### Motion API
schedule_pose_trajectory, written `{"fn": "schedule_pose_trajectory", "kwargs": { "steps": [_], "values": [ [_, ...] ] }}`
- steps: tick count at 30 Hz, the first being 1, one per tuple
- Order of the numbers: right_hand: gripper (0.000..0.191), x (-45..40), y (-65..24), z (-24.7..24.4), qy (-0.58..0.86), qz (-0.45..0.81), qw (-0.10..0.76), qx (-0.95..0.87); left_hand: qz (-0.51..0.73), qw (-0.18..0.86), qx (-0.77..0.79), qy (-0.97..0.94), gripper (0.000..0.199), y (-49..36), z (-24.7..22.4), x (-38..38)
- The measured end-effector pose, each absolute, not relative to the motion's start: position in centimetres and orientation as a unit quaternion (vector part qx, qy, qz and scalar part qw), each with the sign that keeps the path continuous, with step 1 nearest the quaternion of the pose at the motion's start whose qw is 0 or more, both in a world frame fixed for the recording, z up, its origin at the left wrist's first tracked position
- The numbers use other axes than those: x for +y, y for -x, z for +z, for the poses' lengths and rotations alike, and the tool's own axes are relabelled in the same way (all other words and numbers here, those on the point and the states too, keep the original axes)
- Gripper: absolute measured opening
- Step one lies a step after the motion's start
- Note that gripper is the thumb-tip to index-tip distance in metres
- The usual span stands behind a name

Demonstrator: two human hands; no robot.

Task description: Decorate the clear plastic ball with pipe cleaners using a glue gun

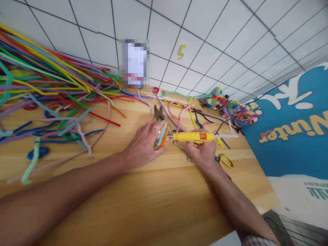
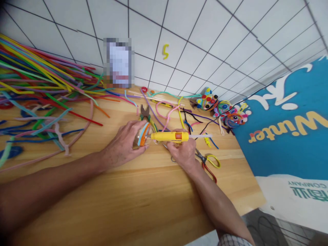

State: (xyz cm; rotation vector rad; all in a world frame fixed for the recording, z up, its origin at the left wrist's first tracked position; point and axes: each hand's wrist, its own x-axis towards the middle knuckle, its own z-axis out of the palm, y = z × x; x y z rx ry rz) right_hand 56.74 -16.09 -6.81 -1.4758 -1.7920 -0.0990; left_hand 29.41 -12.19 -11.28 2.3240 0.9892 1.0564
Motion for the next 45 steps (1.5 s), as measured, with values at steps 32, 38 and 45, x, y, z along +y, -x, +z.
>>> {"fn": "schedule_pose_trajectory", "kwargs": {
  "steps": [32,38,45],
  "values": [
    [0.018,-15.98,-56.91,-6.97,0.582,-0.047,0.399,-0.707,0.368,0.204,0.352,-0.836,0.090,-29.31,-11.19,-12.16],
    [0.017,-15.94,-57.18,-7.23,0.587,-0.046,0.387,-0.709,0.371,0.206,0.351,-0.835,0.091,-29.30,-11.19,-12.11],
    [0.015,-16.00,-57.03,-6.83,0.585,-0.047,0.396,-0.706,0.379,0.182,0.338,-0.842,0.088,-29.24,-11.37,-12.03]
  ]
}}
